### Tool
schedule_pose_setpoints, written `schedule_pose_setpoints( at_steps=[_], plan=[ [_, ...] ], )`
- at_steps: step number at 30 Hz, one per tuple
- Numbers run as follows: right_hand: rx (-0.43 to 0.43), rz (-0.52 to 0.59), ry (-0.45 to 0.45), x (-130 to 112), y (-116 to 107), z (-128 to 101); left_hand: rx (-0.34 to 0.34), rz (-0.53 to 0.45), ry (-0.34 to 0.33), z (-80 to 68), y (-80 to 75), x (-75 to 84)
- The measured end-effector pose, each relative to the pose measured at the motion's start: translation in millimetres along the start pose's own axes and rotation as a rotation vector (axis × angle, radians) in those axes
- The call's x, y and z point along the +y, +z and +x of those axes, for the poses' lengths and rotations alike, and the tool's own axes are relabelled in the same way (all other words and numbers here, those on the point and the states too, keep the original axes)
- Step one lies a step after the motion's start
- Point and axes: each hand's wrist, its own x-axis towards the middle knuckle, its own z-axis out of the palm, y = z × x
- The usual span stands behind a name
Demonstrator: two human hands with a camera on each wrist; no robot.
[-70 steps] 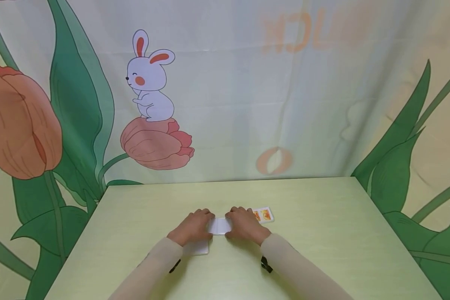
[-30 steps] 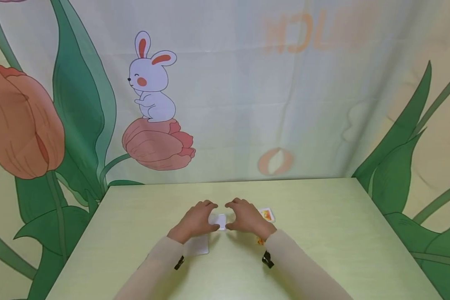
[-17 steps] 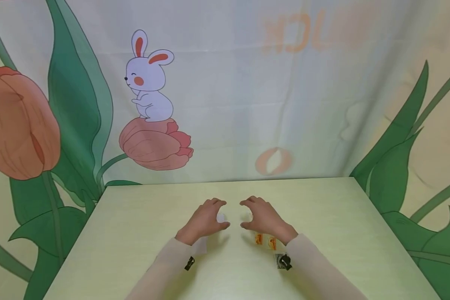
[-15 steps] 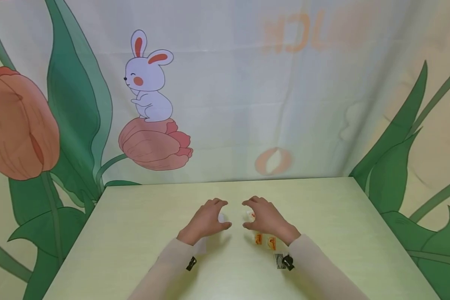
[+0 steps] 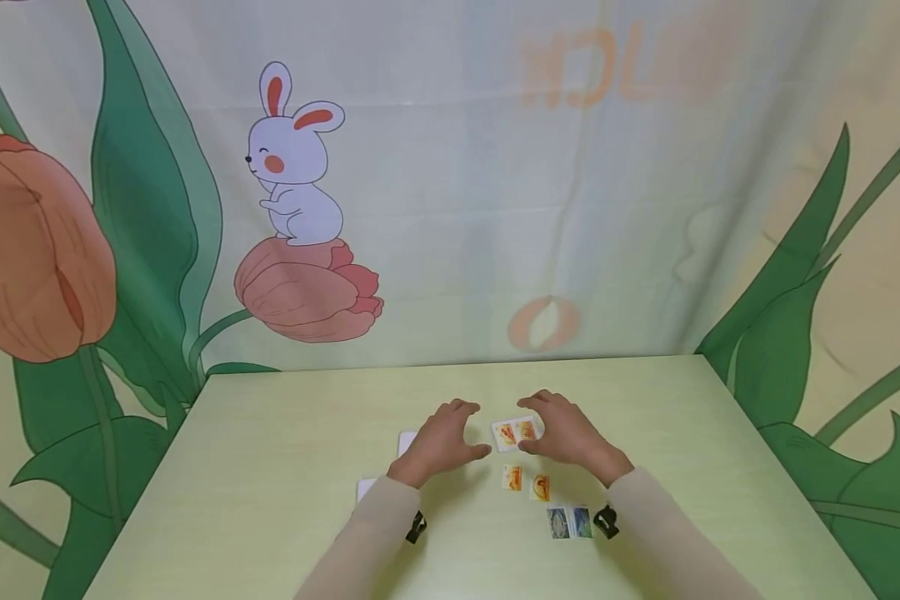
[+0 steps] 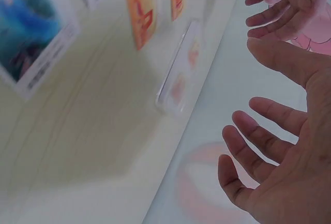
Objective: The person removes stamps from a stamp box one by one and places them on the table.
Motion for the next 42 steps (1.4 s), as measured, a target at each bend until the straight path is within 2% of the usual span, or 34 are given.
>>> schedule_pose_setpoints(
  at_steps=[11,19,27,34,39,42],
  plan=[
    [-0.056,0.036,0.007,34,6,5,0.010,-0.040,-0.004,13.9,19.7,3.1],
    [-0.115,0.076,0.053,54,18,10,0.020,-0.001,-0.027,22.9,36.0,2.8],
    [-0.136,0.059,0.026,63,25,15,0.002,0.047,-0.069,31.5,51.9,-5.0],
    [-0.151,0.059,0.032,65,25,21,-0.008,0.087,-0.067,33.8,52.9,-4.7],
    [-0.165,0.101,0.049,64,28,26,-0.006,0.074,-0.063,33.8,50.6,-0.9],
    [-0.163,0.090,0.035,64,30,28,-0.006,0.072,-0.056,34.8,50.5,0.3]
  ],
)
